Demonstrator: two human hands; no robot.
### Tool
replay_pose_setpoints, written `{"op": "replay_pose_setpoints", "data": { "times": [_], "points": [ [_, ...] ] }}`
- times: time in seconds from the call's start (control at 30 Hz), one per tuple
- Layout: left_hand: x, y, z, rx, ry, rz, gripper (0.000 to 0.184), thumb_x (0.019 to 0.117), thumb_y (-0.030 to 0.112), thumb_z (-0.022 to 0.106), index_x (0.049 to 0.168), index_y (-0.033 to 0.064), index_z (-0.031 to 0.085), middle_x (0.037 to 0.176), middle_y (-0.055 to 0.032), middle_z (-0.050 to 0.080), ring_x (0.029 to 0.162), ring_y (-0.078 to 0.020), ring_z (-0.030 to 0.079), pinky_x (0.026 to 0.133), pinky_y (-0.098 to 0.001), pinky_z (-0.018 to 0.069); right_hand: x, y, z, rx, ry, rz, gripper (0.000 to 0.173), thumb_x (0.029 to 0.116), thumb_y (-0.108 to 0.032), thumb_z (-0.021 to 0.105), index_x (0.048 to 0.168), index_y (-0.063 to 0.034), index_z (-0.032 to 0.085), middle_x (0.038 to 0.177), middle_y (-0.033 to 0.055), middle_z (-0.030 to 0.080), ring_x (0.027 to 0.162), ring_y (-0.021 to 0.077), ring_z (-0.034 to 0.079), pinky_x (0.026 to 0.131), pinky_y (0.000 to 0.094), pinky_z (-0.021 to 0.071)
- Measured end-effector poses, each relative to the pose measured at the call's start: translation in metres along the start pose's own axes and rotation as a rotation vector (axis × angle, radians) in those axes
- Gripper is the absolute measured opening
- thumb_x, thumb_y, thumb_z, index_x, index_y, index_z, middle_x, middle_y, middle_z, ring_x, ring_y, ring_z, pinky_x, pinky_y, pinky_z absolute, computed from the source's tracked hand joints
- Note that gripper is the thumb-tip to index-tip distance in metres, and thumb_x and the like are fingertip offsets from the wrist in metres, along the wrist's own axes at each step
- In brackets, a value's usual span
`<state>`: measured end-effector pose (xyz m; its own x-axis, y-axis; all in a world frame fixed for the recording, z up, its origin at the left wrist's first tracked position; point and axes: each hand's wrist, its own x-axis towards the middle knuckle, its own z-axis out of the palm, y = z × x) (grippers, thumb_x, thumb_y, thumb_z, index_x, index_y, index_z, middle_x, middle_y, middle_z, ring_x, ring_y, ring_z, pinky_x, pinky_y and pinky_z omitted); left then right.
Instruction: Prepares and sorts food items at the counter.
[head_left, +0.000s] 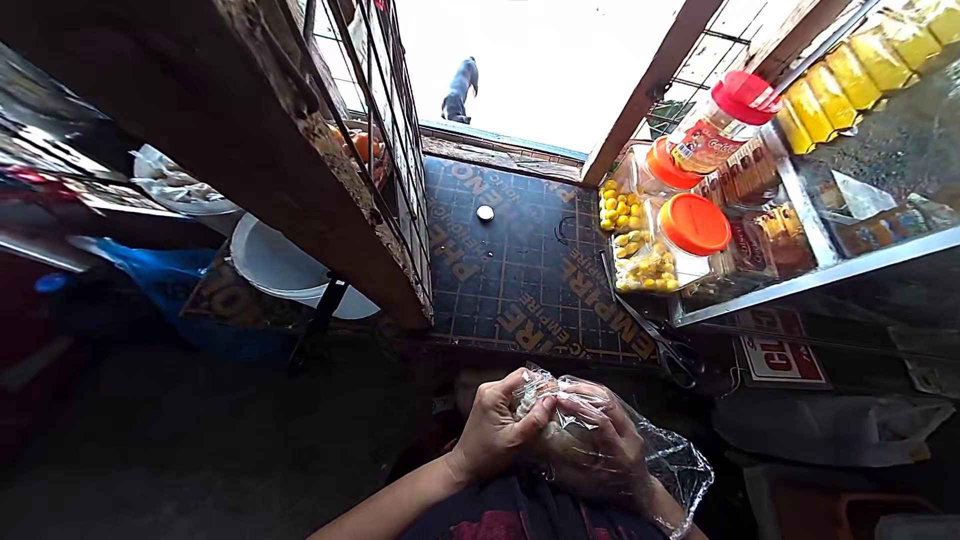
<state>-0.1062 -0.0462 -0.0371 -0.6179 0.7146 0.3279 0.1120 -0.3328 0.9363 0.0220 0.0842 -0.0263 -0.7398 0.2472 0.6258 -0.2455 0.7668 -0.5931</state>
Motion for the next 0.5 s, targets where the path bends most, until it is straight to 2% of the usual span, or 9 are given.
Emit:
{"op": "replay_pose_setpoints", "data": {
  "times": [0.13,0.37,0.5],
  "points": [
    [-0.001,0.002,0.004,-0.146,0.023,-0.029,0.010,0.0980,0.010,0.062,0.103,0.0038,0.068,0.093,0.0056,0.073,0.087,0.0024,0.068,0.080,-0.0189,0.0580,-0.003,0.005,-0.001,0.040,-0.005,-0.010,0.057,0.0786,-0.032,0.085,0.127,-0.0119,0.062,0.123,0.0078,0.067,0.121,0.0154,0.063,0.105,0.0302,0.0536],
    [0.003,0.010,0.005,-0.243,0.063,-0.012,0.012,0.0998,0.016,0.062,0.105,0.0111,0.071,0.095,0.0107,0.073,0.088,0.0040,0.068,0.079,-0.0179,0.0577,0.007,0.007,0.003,0.172,0.044,-0.040,0.055,0.0807,-0.031,0.084,0.128,-0.0155,0.061,0.124,0.0027,0.067,0.121,0.0129,0.063,0.104,0.0292,0.0538],
    [0.006,0.011,0.005,-0.301,0.075,-0.003,0.012,0.1004,0.016,0.062,0.106,0.0122,0.072,0.096,0.0105,0.074,0.087,0.0033,0.068,0.079,-0.0184,0.0581,0.012,0.007,0.003,0.210,0.034,-0.038,0.055,0.0812,-0.030,0.084,0.129,-0.0156,0.060,0.125,0.0031,0.066,0.122,0.0131,0.062,0.105,0.0298,0.0540]
  ]
}}
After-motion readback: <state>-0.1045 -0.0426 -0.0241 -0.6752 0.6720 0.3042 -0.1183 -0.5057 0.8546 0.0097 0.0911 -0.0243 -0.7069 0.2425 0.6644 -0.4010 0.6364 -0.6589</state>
